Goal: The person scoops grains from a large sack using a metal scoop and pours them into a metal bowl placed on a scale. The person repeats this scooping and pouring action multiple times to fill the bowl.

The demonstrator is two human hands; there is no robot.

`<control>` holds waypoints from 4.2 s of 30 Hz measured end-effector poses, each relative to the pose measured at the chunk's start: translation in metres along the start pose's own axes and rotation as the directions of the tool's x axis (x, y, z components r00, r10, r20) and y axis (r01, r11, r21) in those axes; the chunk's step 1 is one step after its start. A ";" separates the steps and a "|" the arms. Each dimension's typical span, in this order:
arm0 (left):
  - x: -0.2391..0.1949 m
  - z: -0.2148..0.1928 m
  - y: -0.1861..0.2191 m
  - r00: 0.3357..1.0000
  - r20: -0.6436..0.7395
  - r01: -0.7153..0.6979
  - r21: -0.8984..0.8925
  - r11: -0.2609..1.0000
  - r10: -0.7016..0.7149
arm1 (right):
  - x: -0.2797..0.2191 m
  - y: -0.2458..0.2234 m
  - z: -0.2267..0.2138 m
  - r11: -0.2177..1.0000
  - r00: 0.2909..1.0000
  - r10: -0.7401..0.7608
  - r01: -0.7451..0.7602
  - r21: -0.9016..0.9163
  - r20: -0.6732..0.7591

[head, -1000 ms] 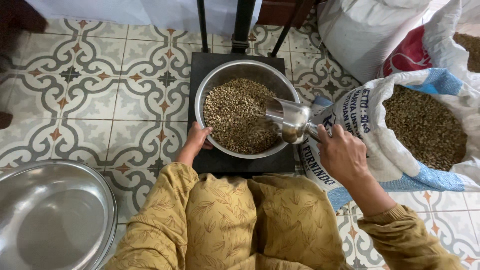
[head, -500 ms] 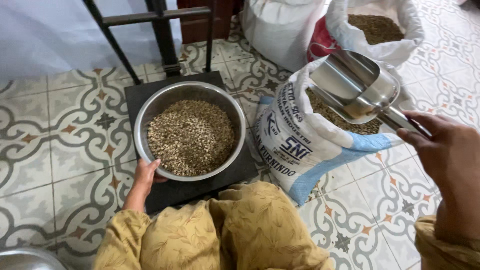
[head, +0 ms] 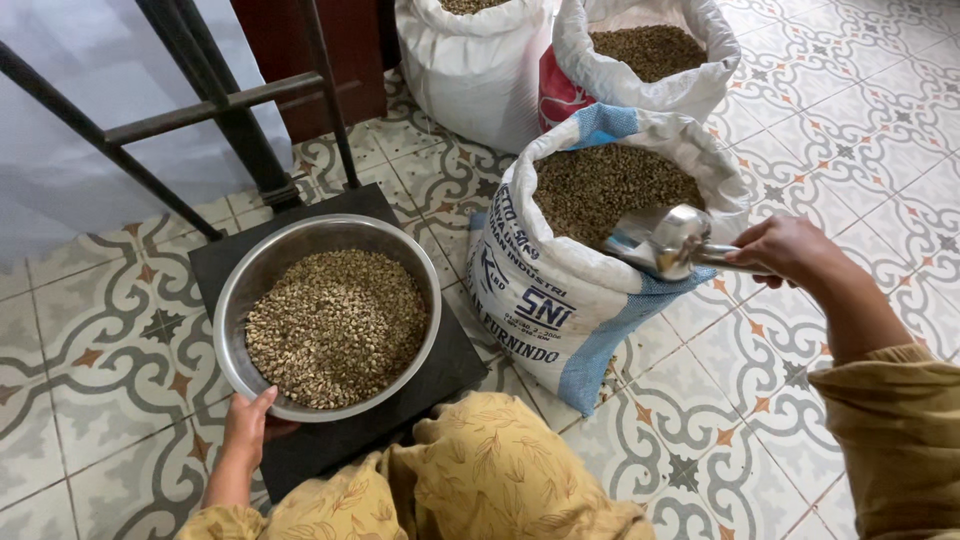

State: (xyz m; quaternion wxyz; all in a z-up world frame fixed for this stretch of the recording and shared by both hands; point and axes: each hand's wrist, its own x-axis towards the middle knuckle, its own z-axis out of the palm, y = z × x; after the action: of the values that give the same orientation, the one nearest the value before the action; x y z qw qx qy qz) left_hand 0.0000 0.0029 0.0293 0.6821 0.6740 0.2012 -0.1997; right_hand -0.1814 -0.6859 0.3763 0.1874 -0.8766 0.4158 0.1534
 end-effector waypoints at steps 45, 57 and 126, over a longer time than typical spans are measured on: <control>0.057 -0.012 -0.061 0.962 -0.128 -0.217 0.188 0.958 0.243 | -0.086 -0.043 0.086 0.583 0.884 -0.335 0.466 0.666 -0.325; 0.032 -0.002 -0.033 0.978 -0.151 -0.089 0.312 0.946 0.141 | -0.101 -0.157 0.162 0.842 0.867 -0.492 0.496 0.210 -0.074; 0.010 -0.003 -0.010 0.986 -0.059 -0.137 0.229 0.964 0.154 | 0.006 0.041 0.103 0.564 0.914 -0.110 0.381 0.733 -0.391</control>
State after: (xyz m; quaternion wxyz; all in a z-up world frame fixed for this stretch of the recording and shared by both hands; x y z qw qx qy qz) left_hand 0.0035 0.0062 0.0154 0.6066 0.7666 0.1531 -0.1446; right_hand -0.2216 -0.6676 0.2747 0.5117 -0.7621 0.3355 -0.2116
